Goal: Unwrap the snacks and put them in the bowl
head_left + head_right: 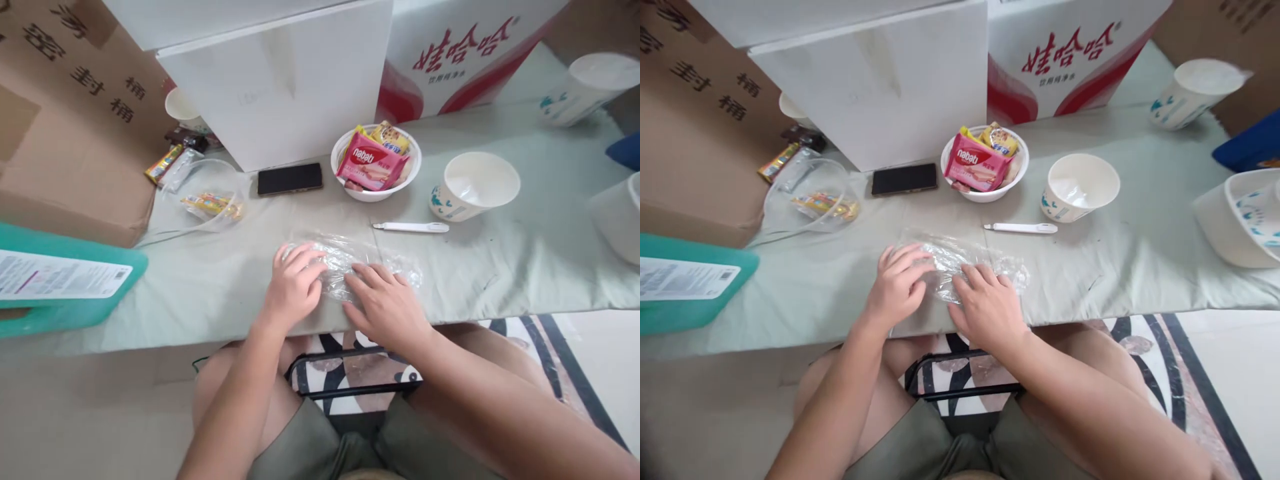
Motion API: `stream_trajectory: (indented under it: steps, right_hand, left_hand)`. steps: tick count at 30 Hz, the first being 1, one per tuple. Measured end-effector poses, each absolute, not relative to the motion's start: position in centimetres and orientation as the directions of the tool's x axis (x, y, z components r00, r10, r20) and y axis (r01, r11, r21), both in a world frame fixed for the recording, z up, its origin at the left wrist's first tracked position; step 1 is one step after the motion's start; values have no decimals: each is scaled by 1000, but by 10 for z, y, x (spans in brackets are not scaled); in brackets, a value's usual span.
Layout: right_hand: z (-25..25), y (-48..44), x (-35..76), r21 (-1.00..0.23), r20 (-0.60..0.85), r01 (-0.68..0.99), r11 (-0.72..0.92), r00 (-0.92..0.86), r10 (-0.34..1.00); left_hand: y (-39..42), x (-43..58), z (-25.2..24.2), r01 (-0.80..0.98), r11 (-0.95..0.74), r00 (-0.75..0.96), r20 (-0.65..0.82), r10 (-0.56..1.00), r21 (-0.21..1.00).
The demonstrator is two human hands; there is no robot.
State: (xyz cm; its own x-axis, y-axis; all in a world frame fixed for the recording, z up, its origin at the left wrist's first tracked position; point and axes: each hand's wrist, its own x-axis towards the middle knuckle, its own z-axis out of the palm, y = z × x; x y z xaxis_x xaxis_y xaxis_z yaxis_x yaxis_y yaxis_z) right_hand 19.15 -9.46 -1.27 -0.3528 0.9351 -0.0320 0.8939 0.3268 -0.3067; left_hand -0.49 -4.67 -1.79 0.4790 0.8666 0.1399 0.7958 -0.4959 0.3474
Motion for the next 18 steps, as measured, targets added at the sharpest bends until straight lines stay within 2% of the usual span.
stream_trajectory:
  steps: [2,5,7,9,13,18]
  right_hand:
    - [-7,-85,196,-346,-70,911,223,-262,962]
    - [0,-72,205,-458,-159,887,59,-147,976]
    - [4,-67,209,-564,-251,825,-45,-119,961]
    - [6,-66,211,-667,-309,739,-96,-157,938]
    - [2,-65,215,-799,-228,600,-38,-244,943]
    - [-12,-57,226,-791,-55,608,-66,37,998]
  left_hand:
    - [-55,6,-20,709,-588,577,159,801,391]
    - [-66,17,-25,636,-637,682,68,728,436]
    - [-69,15,-31,659,-629,673,51,738,413]
    - [-65,9,-36,703,-608,621,99,778,368]
    - [-53,0,-46,727,-570,493,286,821,383]
    - [-48,8,-47,722,-541,304,505,808,432]
